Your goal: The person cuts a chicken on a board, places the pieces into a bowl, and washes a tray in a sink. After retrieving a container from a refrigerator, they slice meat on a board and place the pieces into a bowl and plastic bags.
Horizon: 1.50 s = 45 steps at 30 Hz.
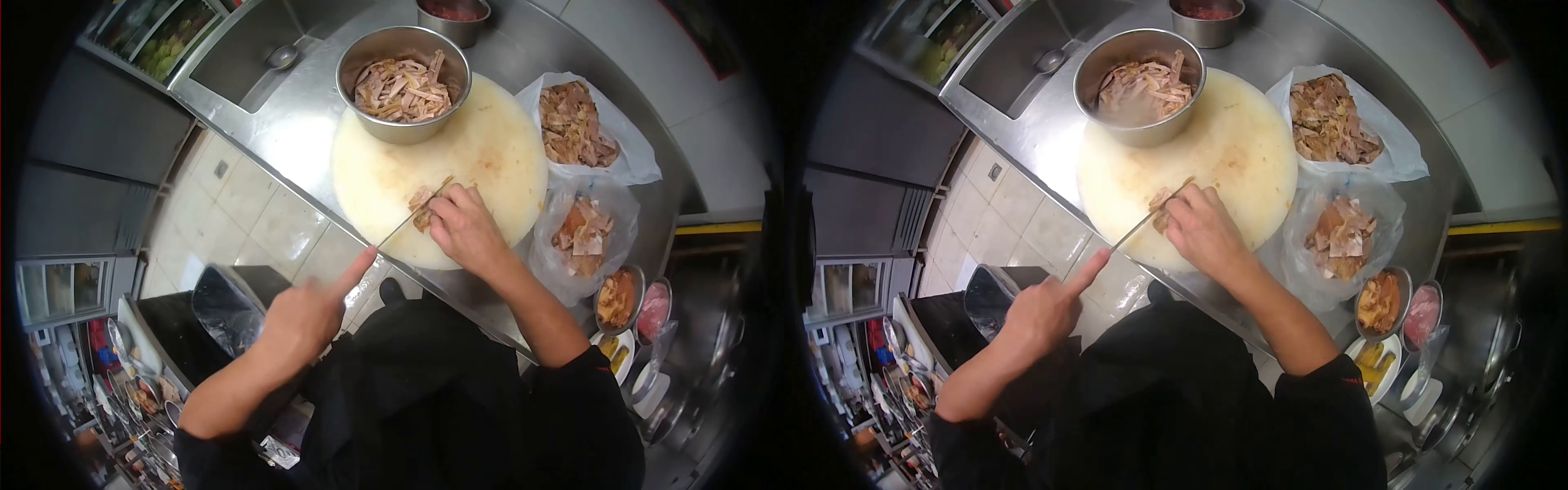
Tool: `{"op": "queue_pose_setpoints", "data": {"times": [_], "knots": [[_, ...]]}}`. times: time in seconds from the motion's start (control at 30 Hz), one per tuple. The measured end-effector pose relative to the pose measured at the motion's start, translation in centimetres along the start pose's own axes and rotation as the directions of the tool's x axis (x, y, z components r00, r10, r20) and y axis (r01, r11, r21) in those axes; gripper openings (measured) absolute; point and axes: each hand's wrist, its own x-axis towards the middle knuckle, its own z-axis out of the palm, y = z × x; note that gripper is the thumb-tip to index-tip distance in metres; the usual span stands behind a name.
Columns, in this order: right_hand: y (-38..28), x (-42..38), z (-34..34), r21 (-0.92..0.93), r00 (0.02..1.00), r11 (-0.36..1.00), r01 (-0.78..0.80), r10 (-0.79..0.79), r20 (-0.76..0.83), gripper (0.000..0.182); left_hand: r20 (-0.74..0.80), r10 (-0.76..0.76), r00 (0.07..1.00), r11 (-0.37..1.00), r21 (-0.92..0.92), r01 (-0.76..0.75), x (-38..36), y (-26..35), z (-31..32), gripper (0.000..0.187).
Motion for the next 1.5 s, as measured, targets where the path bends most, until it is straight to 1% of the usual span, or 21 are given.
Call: {"op": "queue_pose_setpoints", "data": {"times": [0.1,0.2,0.3,0.4,0.5,0.6,0.67,0.7,0.73,0.77,0.8,0.87,0.97,1.07,1.17,1.27,1.3,1.37,1.4,1.43,1.5], "knots": [[-0.2,-0.1,0.1,0.026,0.998,0.999,-0.029,0.031,-0.054,0.015,-0.127,0.057,0.990,0.998,-0.004,-0.058,2.7,0.1,0.6,0.082],[-0.2,-0.1,0.1,0.039,0.993,0.997,-0.061,0.065,-0.096,0.013,-0.055,0.027,0.998,0.998,0.051,-0.024,0.0,0.4,-1.3,0.078],[0.0,-0.5,0.4,0.018,0.996,0.999,-0.043,0.044,-0.077,0.012,-0.007,0.057,0.998,0.998,-0.008,-0.057,2.3,-0.4,1.0,0.079],[-0.4,-0.6,0.0,0.009,0.995,0.999,-0.051,0.051,-0.087,0.012,-0.096,0.122,0.988,0.992,-0.006,-0.123,3.8,-0.3,0.6,0.082],[0.0,-0.7,0.2,-0.014,0.993,0.998,-0.066,0.065,-0.097,0.013,0.115,0.030,0.993,0.999,0.021,-0.033,0.7,-0.4,-1.9,0.083],[0.7,-0.7,0.4,-0.008,0.989,0.999,-0.045,0.043,-0.140,0.013,0.057,0.079,0.995,0.996,-0.056,-0.076,3.4,-0.7,0.5,0.080],[1.3,-0.6,-0.5,-0.005,0.984,0.999,-0.047,0.046,-0.170,0.013,-0.013,0.133,0.991,0.989,-0.057,-0.134,3.2,-1.6,0.5,0.080],[1.2,-0.4,-0.7,-0.035,0.979,0.997,0.068,-0.073,-0.189,0.013,-0.052,0.181,0.982,0.981,-0.059,-0.184,3.4,-1.8,0.2,0.080],[1.1,-0.2,-0.9,-0.087,0.964,0.983,0.162,-0.177,-0.199,0.014,-0.018,0.143,0.990,0.989,-0.034,-0.144,2.4,-1.7,-0.7,0.080],[2.0,-0.7,-0.1,-0.047,0.975,0.991,0.123,-0.130,-0.182,0.014,0.021,0.124,0.992,0.992,-0.008,-0.124,1.6,-1.5,-1.4,0.081],[3.0,-1.3,0.9,-0.003,0.983,0.997,0.081,-0.080,-0.166,0.014,-0.004,0.148,0.989,0.988,-0.032,-0.148,2.5,-1.5,-0.5,0.082],[2.5,-1.0,-0.7,0.035,0.979,0.996,0.082,-0.074,-0.191,0.011,-0.063,0.145,0.987,0.985,-0.083,-0.150,4.5,-1.2,1.1,0.083],[2.9,-1.3,0.2,-0.039,0.986,0.999,0.006,-0.012,-0.166,0.010,-0.119,0.187,0.975,0.977,-0.077,-0.197,6.3,0.0,0.6,0.083],[2.9,-1.4,0.6,-0.044,0.977,0.999,0.000,-0.009,-0.214,0.008,-0.069,0.170,0.983,0.985,0.006,-0.170,3.5,-0.4,-1.4,0.081],[2.5,-1.2,-0.1,-0.051,0.977,0.998,0.037,-0.046,-0.208,0.006,-0.008,0.165,0.986,0.975,-0.151,-0.164,4.1,-1.1,-0.6,0.081],[2.3,-1.3,-0.3,-0.069,0.987,0.998,0.008,-0.019,-0.158,0.008,-0.047,0.223,0.974,0.938,-0.260,-0.227,6.6,-0.5,-0.4,0.079],[2.3,-1.5,-0.1,-0.055,0.988,0.998,0.016,-0.024,-0.153,0.010,-0.066,0.240,0.968,0.933,-0.259,-0.249,7.4,-0.9,-0.3,0.079],[2.9,-1.7,-0.1,-0.035,0.989,0.999,0.027,-0.032,-0.146,0.013,-0.098,0.188,0.977,0.953,-0.223,-0.206,6.7,-1.0,-1.3,0.077],[3.1,-1.4,-1.2,-0.005,0.984,1.000,-0.007,0.006,-0.179,0.014,-0.110,0.165,0.980,0.961,-0.205,-0.185,6.0,-1.1,-1.8,0.077],[3.4,-1.1,-2.6,0.028,0.977,0.999,-0.040,0.045,-0.209,0.015,-0.162,0.188,0.969,0.950,-0.220,-0.221,5.1,-1.8,-1.8,0.075],[6.0,-0.8,-5.5,0.056,0.950,0.991,-0.125,0.136,-0.281,0.016,-0.120,0.220,0.968,0.939,-0.244,-0.244,3.1,-1.9,-2.3,0.074]]}}
